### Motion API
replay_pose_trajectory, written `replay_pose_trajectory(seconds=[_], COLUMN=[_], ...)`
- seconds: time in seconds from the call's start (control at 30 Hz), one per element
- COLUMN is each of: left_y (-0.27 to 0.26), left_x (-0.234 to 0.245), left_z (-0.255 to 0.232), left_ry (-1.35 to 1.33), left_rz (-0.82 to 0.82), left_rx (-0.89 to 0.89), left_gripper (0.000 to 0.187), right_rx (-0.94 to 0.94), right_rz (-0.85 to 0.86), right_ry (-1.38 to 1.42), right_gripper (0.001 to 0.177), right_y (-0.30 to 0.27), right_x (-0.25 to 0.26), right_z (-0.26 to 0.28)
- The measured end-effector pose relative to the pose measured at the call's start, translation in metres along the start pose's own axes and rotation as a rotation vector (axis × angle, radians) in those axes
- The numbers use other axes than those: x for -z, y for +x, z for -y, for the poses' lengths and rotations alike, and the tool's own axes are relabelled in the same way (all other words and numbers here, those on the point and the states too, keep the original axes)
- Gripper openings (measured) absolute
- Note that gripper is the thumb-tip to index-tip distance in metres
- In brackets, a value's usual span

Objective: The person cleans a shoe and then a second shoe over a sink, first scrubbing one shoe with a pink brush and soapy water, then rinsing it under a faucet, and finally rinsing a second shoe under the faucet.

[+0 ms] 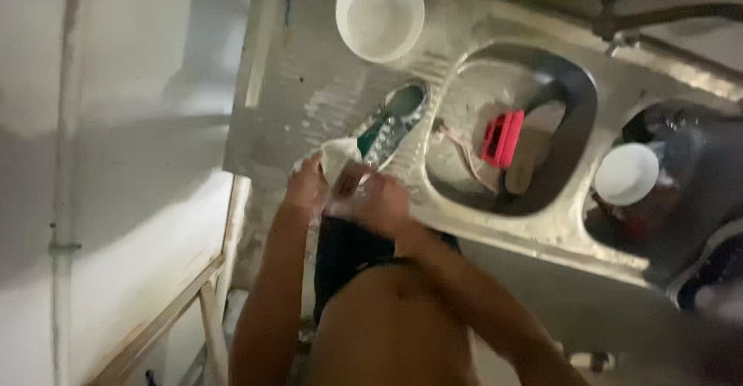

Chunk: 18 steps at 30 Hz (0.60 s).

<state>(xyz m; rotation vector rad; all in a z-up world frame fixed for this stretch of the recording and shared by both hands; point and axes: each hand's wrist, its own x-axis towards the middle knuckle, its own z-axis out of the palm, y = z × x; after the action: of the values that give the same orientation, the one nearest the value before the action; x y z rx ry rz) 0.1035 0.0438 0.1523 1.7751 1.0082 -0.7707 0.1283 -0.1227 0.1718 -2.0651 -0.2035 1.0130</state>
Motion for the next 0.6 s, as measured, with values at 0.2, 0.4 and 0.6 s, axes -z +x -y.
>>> replay_pose_trajectory(seconds=[0.2, 0.4, 0.6], left_y=[-0.020, 0.093, 0.063], left_x=[0.003, -0.008, -0.055], left_z=[-0.009, 0.110, 0.055], left_ry=[-0.571, 0.463, -0.283], left_rz=[0.048, -0.015, -0.380], left_rx=[0.309, -0.036, -0.279], left_gripper=[0.087, 0.069, 0.052], right_rx=[0.094, -0.118, -0.302], right_rz=[-0.080, -0.341, -0.507], right_ry=[-0.116, 0.060, 0.050], right_gripper=[0.077, 0.071, 0.057], right_y=[0.015, 0.023, -0.001], right_x=[-0.013, 0.067, 0.095], right_z=[-0.029, -0.056, -0.175])
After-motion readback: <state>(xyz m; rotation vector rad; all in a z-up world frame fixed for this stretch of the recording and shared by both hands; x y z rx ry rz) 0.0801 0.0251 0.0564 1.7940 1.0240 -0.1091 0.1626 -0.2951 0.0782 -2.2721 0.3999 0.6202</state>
